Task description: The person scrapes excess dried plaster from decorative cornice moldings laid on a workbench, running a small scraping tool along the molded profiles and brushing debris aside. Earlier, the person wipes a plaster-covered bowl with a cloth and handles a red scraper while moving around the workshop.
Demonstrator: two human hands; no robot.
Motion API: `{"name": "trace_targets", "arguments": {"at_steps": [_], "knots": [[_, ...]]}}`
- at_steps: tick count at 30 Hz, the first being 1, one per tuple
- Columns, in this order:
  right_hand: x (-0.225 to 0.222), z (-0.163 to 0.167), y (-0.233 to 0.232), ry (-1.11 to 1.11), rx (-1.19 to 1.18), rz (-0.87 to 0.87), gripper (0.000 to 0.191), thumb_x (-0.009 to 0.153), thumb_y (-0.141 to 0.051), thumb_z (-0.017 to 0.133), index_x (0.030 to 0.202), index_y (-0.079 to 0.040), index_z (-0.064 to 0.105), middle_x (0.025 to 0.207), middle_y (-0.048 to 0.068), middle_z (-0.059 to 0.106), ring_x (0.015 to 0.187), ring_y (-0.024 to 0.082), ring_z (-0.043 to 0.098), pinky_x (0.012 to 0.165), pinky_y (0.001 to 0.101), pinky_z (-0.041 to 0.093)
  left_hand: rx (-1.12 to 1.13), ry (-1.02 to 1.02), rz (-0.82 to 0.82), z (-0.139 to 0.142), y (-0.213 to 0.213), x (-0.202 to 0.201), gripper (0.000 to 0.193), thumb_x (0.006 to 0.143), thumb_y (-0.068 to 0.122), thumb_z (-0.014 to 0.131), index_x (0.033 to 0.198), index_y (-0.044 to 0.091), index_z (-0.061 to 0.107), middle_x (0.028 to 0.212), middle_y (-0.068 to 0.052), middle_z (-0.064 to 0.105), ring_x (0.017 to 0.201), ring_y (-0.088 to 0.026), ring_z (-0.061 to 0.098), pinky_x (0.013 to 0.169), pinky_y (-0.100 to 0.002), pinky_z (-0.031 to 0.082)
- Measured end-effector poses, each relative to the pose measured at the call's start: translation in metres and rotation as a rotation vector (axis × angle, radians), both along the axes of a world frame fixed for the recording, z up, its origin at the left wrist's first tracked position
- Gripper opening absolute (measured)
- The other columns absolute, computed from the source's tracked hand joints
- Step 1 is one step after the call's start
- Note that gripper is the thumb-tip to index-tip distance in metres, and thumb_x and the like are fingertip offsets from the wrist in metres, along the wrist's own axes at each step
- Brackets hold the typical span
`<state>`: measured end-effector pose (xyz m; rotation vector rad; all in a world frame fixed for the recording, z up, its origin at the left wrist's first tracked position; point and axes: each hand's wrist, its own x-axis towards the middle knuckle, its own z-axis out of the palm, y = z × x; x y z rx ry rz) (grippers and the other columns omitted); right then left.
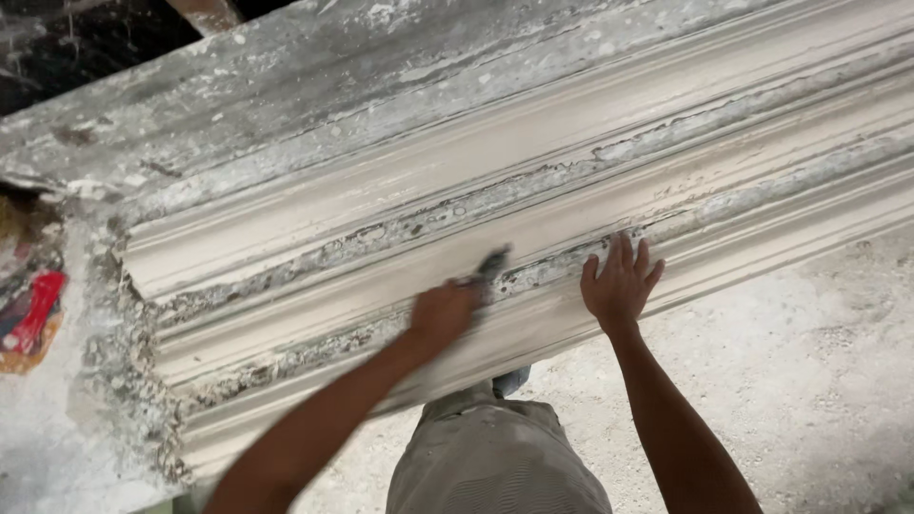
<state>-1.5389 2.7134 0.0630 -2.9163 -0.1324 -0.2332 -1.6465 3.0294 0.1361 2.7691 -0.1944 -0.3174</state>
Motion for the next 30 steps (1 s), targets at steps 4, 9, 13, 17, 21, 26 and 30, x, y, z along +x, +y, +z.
{"name": "trace_targets", "arguments": {"at_steps": [4, 9, 13, 17, 21, 26, 30], "knots": [[-0.003, 0.001, -0.003, -0.050, 0.042, 0.014, 0.058, 0.102, -0.037, 0.051, 0.148, -0.002, 0.055, 0.157, 0.015, 0.052, 0.151, 0.043, 0.035, 0.122, 0.0692, 0.013, -0.078, 0.044, 0.019, 0.006, -0.009, 0.007, 0.027, 0.095, 0.025, 0.059, 0.118, 0.015, 0.069, 0.098, -0.019, 0.070, 0.079, -0.039, 0.071, 0.068, -0.054, 0.057], [-0.005, 0.003, -0.001, -0.082, 0.015, -0.013, 0.056, 0.100, -0.038, 0.054, 0.144, -0.004, 0.060, 0.152, 0.013, 0.056, 0.148, 0.040, 0.039, 0.122, 0.0663, 0.015, 0.015, 0.168, 0.053, 0.039, 0.063, -0.036, 0.040, 0.093, 0.024, 0.056, 0.132, 0.021, 0.062, 0.104, -0.018, 0.068, 0.072, -0.038, 0.072, 0.062, -0.053, 0.058], [-0.003, 0.007, 0.002, -0.090, 0.059, -0.033, 0.052, 0.099, -0.034, 0.054, 0.142, -0.006, 0.061, 0.148, 0.012, 0.060, 0.147, 0.037, 0.043, 0.122, 0.0651, 0.017, -0.078, 0.162, -0.011, 0.026, -0.011, 0.016, 0.026, 0.093, 0.021, 0.056, 0.117, 0.014, 0.065, 0.089, -0.019, 0.072, 0.079, -0.040, 0.071, 0.065, -0.055, 0.057], [-0.004, 0.010, -0.001, -0.104, 0.079, -0.054, 0.048, 0.099, -0.029, 0.052, 0.141, -0.008, 0.063, 0.146, 0.011, 0.062, 0.146, 0.034, 0.045, 0.124, 0.0629, 0.018, -0.233, 0.081, -0.003, 0.013, -0.104, 0.072, 0.017, 0.096, 0.023, 0.058, 0.102, 0.012, 0.070, 0.097, -0.024, 0.069, 0.086, -0.042, 0.070, 0.074, -0.056, 0.056], [-0.007, 0.010, -0.003, -0.130, 0.048, -0.045, 0.049, 0.098, -0.028, 0.053, 0.141, -0.006, 0.062, 0.144, 0.013, 0.063, 0.145, 0.033, 0.047, 0.124, 0.0616, 0.019, -0.207, 0.054, -0.002, 0.024, -0.062, 0.054, 0.027, 0.091, 0.024, 0.060, 0.116, 0.019, 0.069, 0.101, -0.019, 0.069, 0.081, -0.042, 0.070, 0.070, -0.056, 0.056], [-0.006, 0.013, 0.004, -0.131, 0.079, -0.089, 0.049, 0.097, -0.029, 0.053, 0.139, -0.005, 0.061, 0.142, 0.014, 0.063, 0.144, 0.034, 0.048, 0.124, 0.0611, 0.020, -0.054, 0.086, -0.015, 0.031, -0.007, 0.025, 0.027, 0.093, 0.025, 0.059, 0.118, 0.021, 0.068, 0.099, -0.019, 0.068, 0.076, -0.040, 0.072, 0.065, -0.055, 0.058], [-0.004, 0.021, 0.009, -0.113, 0.088, -0.094, 0.057, 0.093, -0.028, 0.055, 0.145, -0.003, 0.055, 0.140, 0.020, 0.061, 0.141, 0.037, 0.046, 0.122, 0.0628, 0.020, -0.095, 0.057, -0.048, 0.025, -0.077, 0.069, 0.017, 0.095, 0.023, 0.060, 0.106, 0.013, 0.068, 0.094, -0.022, 0.069, 0.080, -0.042, 0.071, 0.067, -0.055, 0.057]]}}
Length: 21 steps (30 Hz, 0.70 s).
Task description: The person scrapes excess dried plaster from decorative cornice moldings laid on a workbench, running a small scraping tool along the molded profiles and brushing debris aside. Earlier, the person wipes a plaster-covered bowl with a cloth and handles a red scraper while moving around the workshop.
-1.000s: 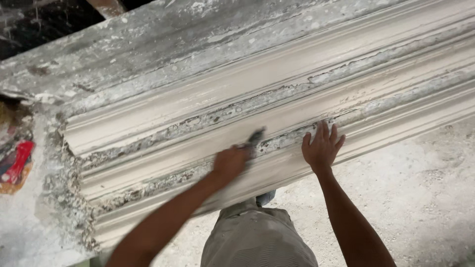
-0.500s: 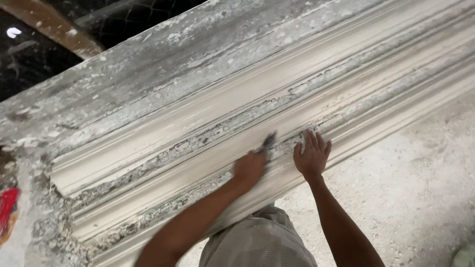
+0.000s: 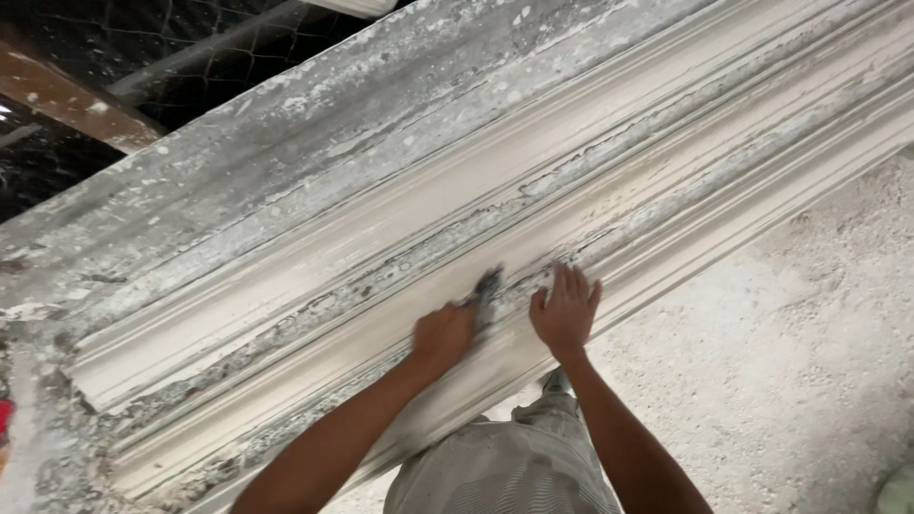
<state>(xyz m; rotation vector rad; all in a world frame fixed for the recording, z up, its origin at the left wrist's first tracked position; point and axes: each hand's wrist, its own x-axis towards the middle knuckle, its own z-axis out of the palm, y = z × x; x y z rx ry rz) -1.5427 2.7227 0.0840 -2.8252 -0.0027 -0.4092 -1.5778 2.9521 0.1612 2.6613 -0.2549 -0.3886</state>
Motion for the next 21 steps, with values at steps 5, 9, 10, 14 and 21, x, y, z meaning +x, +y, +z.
{"name": "trace_targets", "arguments": {"at_steps": [5, 9, 10, 14, 21], "knots": [[0.001, 0.001, -0.014, -0.044, 0.199, 0.086, 0.070, 0.078, -0.021, 0.065, 0.143, 0.000, 0.047, 0.140, 0.027, 0.053, 0.139, 0.043, 0.042, 0.118, 0.0622, 0.022, -0.055, 0.044, -0.054, -0.012, -0.108, 0.067, 0.015, 0.088, 0.026, 0.063, 0.091, 0.015, 0.072, 0.093, -0.017, 0.074, 0.086, -0.035, 0.073, 0.072, -0.050, 0.059], [0.026, -0.005, -0.088, -0.165, 0.209, 0.256, 0.064, 0.083, -0.019, 0.065, 0.142, 0.001, 0.049, 0.142, 0.031, 0.051, 0.138, 0.051, 0.041, 0.116, 0.0606, 0.026, 0.062, 0.024, -0.020, -0.008, -0.072, 0.054, 0.023, 0.091, 0.033, 0.066, 0.113, 0.027, 0.071, 0.099, -0.014, 0.069, 0.079, -0.034, 0.072, 0.066, -0.050, 0.059], [0.044, -0.004, -0.124, -0.190, 0.187, 0.294, 0.062, 0.085, -0.020, 0.066, 0.141, 0.002, 0.051, 0.141, 0.031, 0.051, 0.137, 0.052, 0.041, 0.115, 0.0611, 0.026, 0.059, 0.009, -0.019, -0.005, -0.052, 0.045, 0.024, 0.090, 0.035, 0.065, 0.111, 0.025, 0.070, 0.097, -0.012, 0.069, 0.076, -0.032, 0.072, 0.064, -0.050, 0.059], [0.132, -0.009, -0.249, -0.264, 0.143, 0.233, 0.045, 0.097, -0.014, 0.058, 0.137, 0.003, 0.051, 0.134, 0.026, 0.056, 0.131, 0.045, 0.050, 0.124, 0.0610, 0.030, 0.145, 0.023, 0.031, -0.001, -0.046, 0.031, 0.041, 0.089, 0.025, 0.058, 0.130, 0.024, 0.064, 0.092, -0.012, 0.068, 0.070, -0.031, 0.071, 0.059, -0.049, 0.059], [0.205, -0.037, -0.290, -0.088, -0.082, 0.152, 0.051, 0.100, -0.025, 0.056, 0.136, 0.011, 0.057, 0.150, 0.029, 0.051, 0.142, 0.049, 0.042, 0.116, 0.0595, 0.031, 0.113, -0.072, 0.064, -0.018, -0.161, 0.089, 0.032, 0.096, 0.025, 0.059, 0.126, 0.019, 0.068, 0.098, -0.016, 0.069, 0.074, -0.037, 0.071, 0.064, -0.051, 0.058]]}}
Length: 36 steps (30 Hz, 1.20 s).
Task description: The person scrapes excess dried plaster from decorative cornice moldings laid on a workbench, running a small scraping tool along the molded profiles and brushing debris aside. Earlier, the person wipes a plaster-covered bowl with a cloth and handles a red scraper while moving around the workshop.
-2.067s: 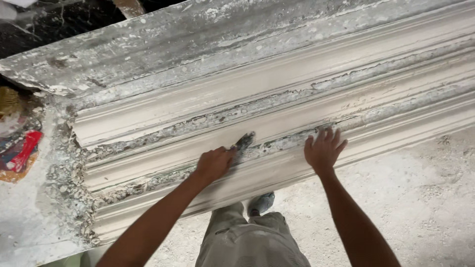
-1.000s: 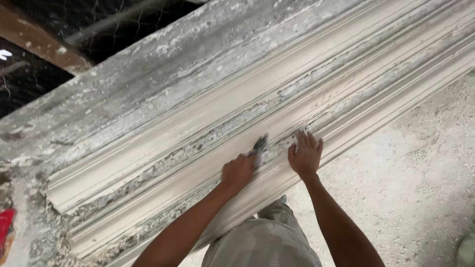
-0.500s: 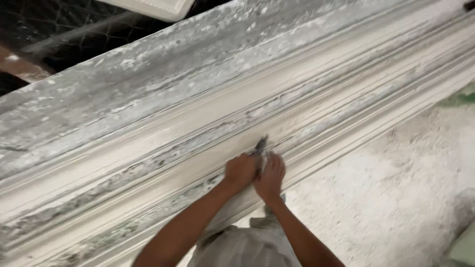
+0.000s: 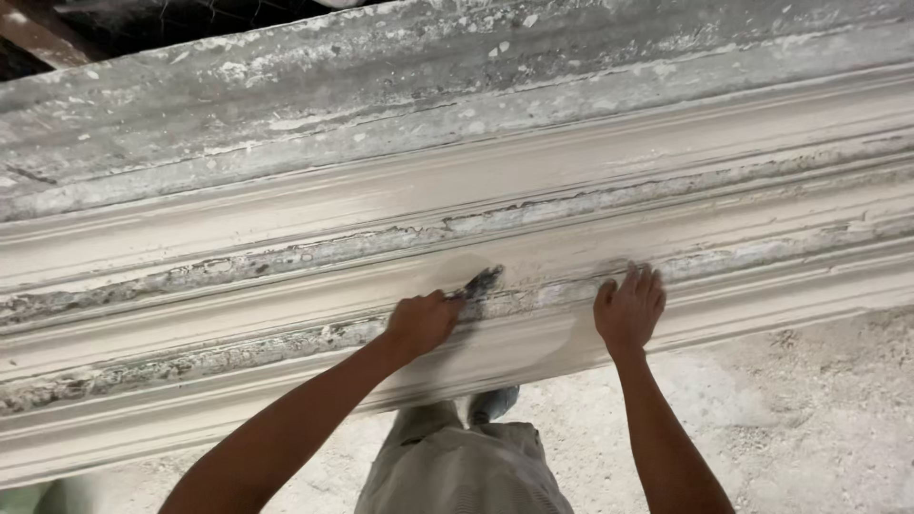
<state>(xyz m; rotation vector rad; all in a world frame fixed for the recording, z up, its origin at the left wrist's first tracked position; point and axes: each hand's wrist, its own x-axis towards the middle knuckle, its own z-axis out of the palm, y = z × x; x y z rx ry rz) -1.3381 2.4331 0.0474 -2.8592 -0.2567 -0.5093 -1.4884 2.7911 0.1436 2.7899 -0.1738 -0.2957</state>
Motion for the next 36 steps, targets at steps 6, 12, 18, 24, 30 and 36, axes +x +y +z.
{"name": "trace_targets", "arguments": {"at_steps": [6, 12, 18, 24, 30, 36], "knots": [[-0.004, 0.007, 0.008, 0.039, 0.034, -0.040, 0.048, 0.101, -0.025, 0.054, 0.133, 0.010, 0.062, 0.151, 0.026, 0.054, 0.142, 0.041, 0.046, 0.118, 0.0580, 0.030, 0.067, 0.222, 0.024, 0.023, 0.040, -0.025, 0.038, 0.098, 0.023, 0.053, 0.136, 0.022, 0.060, 0.101, -0.020, 0.067, 0.070, -0.034, 0.073, 0.057, -0.049, 0.062], [-0.004, 0.024, 0.007, -0.009, 0.067, -0.002, 0.044, 0.103, -0.023, 0.051, 0.129, 0.009, 0.064, 0.146, 0.026, 0.059, 0.135, 0.038, 0.053, 0.116, 0.0545, 0.035, -0.100, -0.046, -0.076, -0.011, -0.095, 0.072, 0.016, 0.094, 0.018, 0.056, 0.102, 0.014, 0.069, 0.091, -0.023, 0.069, 0.079, -0.042, 0.071, 0.067, -0.056, 0.057], [-0.011, 0.033, 0.000, -0.055, 0.047, 0.071, 0.044, 0.101, -0.023, 0.050, 0.129, 0.008, 0.065, 0.142, 0.025, 0.062, 0.133, 0.038, 0.054, 0.116, 0.0536, 0.036, 0.003, 0.068, -0.092, 0.012, -0.045, 0.043, 0.027, 0.097, 0.020, 0.053, 0.119, 0.018, 0.069, 0.093, -0.021, 0.068, 0.075, -0.040, 0.072, 0.061, -0.055, 0.059], [-0.013, 0.039, 0.009, -0.008, 0.072, 0.009, 0.044, 0.100, -0.026, 0.051, 0.125, 0.007, 0.067, 0.138, 0.023, 0.062, 0.134, 0.037, 0.053, 0.116, 0.0543, 0.034, 0.010, 0.081, -0.055, 0.005, -0.037, 0.034, 0.028, 0.095, 0.020, 0.052, 0.119, 0.017, 0.067, 0.098, -0.022, 0.067, 0.075, -0.040, 0.072, 0.063, -0.056, 0.057], [-0.015, 0.037, 0.001, 0.002, 0.219, 0.030, 0.061, 0.091, -0.027, 0.058, 0.137, 0.012, 0.052, 0.140, 0.030, 0.054, 0.134, 0.047, 0.045, 0.116, 0.0583, 0.031, -0.213, 0.086, -0.035, -0.006, -0.237, 0.163, 0.031, 0.105, 0.027, 0.051, 0.101, 0.003, 0.071, 0.098, -0.023, 0.069, 0.084, -0.039, 0.074, 0.068, -0.053, 0.059], [0.000, 0.018, -0.077, -0.057, 0.240, 0.130, 0.033, 0.096, -0.012, 0.057, 0.125, 0.003, 0.053, 0.140, 0.026, 0.055, 0.137, 0.047, 0.048, 0.119, 0.0621, 0.032, -0.113, 0.052, -0.058, -0.014, -0.227, 0.168, 0.024, 0.097, 0.027, 0.053, 0.112, 0.019, 0.070, 0.100, -0.019, 0.070, 0.081, -0.040, 0.072, 0.067, -0.055, 0.058]]}}
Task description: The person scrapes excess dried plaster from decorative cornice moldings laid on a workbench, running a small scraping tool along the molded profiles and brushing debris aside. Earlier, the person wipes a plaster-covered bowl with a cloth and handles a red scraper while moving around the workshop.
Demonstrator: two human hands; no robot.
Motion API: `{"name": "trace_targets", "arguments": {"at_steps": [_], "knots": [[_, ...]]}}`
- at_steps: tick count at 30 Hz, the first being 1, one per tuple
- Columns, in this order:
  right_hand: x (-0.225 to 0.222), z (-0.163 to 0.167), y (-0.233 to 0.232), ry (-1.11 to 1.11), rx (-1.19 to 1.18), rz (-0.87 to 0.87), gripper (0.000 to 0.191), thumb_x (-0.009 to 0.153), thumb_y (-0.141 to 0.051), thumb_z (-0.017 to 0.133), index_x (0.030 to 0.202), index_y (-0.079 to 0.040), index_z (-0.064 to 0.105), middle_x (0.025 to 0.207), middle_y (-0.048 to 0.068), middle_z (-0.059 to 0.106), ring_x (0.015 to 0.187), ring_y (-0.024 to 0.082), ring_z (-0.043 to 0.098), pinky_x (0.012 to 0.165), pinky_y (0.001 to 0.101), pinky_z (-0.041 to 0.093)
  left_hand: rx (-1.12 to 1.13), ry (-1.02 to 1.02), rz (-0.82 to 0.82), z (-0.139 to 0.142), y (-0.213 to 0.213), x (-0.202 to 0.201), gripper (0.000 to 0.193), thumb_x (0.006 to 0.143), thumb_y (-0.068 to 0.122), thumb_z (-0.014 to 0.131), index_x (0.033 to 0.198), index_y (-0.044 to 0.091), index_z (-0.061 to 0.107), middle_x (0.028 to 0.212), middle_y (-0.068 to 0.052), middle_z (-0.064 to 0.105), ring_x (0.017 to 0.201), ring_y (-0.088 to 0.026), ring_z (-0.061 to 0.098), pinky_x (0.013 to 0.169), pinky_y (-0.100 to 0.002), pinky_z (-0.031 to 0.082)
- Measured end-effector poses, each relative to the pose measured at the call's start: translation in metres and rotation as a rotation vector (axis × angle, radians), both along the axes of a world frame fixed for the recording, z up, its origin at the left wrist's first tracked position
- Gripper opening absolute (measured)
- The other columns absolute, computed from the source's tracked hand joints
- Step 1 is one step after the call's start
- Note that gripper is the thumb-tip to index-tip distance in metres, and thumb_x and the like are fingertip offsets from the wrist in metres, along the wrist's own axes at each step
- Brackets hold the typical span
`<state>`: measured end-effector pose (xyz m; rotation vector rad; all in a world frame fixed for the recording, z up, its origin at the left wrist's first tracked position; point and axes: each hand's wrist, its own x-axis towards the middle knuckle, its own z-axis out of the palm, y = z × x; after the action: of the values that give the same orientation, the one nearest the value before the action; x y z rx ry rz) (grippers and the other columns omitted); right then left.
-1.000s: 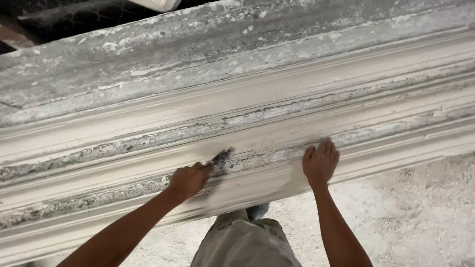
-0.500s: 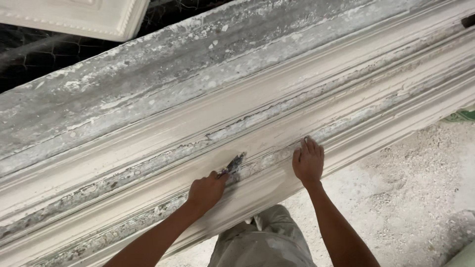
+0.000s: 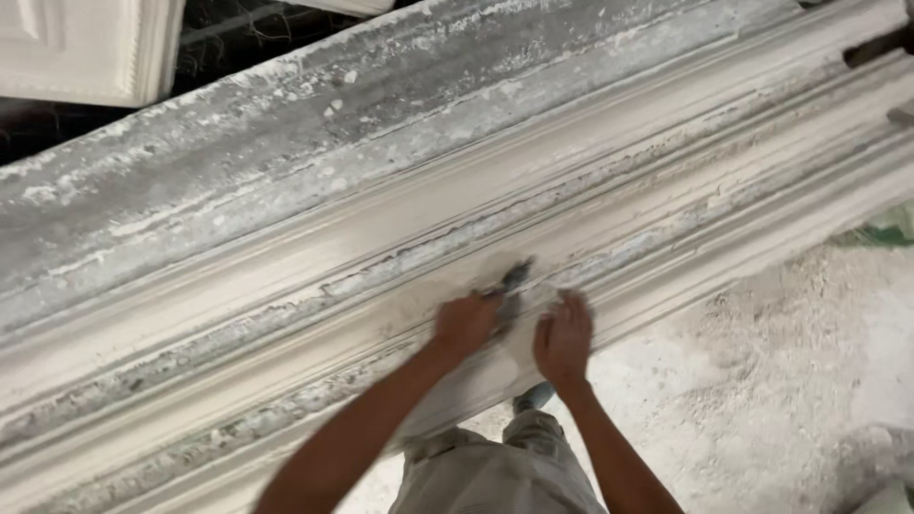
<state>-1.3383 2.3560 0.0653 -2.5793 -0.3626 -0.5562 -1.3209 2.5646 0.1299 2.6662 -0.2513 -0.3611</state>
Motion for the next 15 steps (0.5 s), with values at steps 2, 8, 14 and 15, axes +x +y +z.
{"name": "trace_targets", "arguments": {"at_steps": [2, 8, 14, 15], "knots": [[0.030, 0.000, -0.058, -0.102, 0.028, 0.083, 0.021, 0.100, -0.009, 0.054, 0.120, -0.002, 0.055, 0.138, 0.023, 0.056, 0.136, 0.042, 0.051, 0.123, 0.0641, 0.033, 0.087, -0.017, -0.044, -0.003, 0.036, -0.015, 0.026, 0.095, 0.026, 0.056, 0.117, 0.021, 0.069, 0.102, -0.019, 0.069, 0.075, -0.039, 0.071, 0.064, -0.054, 0.059], [0.139, 0.005, -0.179, -0.060, -0.200, -0.005, 0.036, 0.104, -0.020, 0.051, 0.132, 0.002, 0.056, 0.144, 0.026, 0.055, 0.140, 0.048, 0.047, 0.120, 0.0625, 0.033, 0.231, 0.140, -0.022, 0.018, 0.135, -0.079, 0.043, 0.094, 0.028, 0.059, 0.137, 0.036, 0.062, 0.127, -0.008, 0.067, 0.063, -0.025, 0.072, 0.052, -0.039, 0.062], [0.167, 0.003, -0.179, 0.014, -0.178, -0.061, 0.046, 0.103, -0.028, 0.053, 0.137, 0.001, 0.060, 0.146, 0.023, 0.057, 0.139, 0.045, 0.048, 0.113, 0.0594, 0.035, 0.240, 0.333, 0.135, 0.031, 0.132, -0.096, 0.041, 0.102, 0.036, 0.051, 0.143, 0.041, 0.055, 0.099, -0.008, 0.068, 0.058, -0.015, 0.065, 0.051, -0.029, 0.059], [0.167, 0.004, -0.178, 0.007, -0.174, -0.069, 0.045, 0.103, -0.029, 0.053, 0.137, 0.000, 0.061, 0.146, 0.022, 0.057, 0.139, 0.043, 0.048, 0.114, 0.0584, 0.036, 0.187, 0.234, 0.108, 0.021, 0.104, -0.081, 0.040, 0.103, 0.038, 0.044, 0.139, 0.033, 0.059, 0.090, -0.008, 0.069, 0.055, -0.015, 0.062, 0.048, -0.031, 0.057]]}}
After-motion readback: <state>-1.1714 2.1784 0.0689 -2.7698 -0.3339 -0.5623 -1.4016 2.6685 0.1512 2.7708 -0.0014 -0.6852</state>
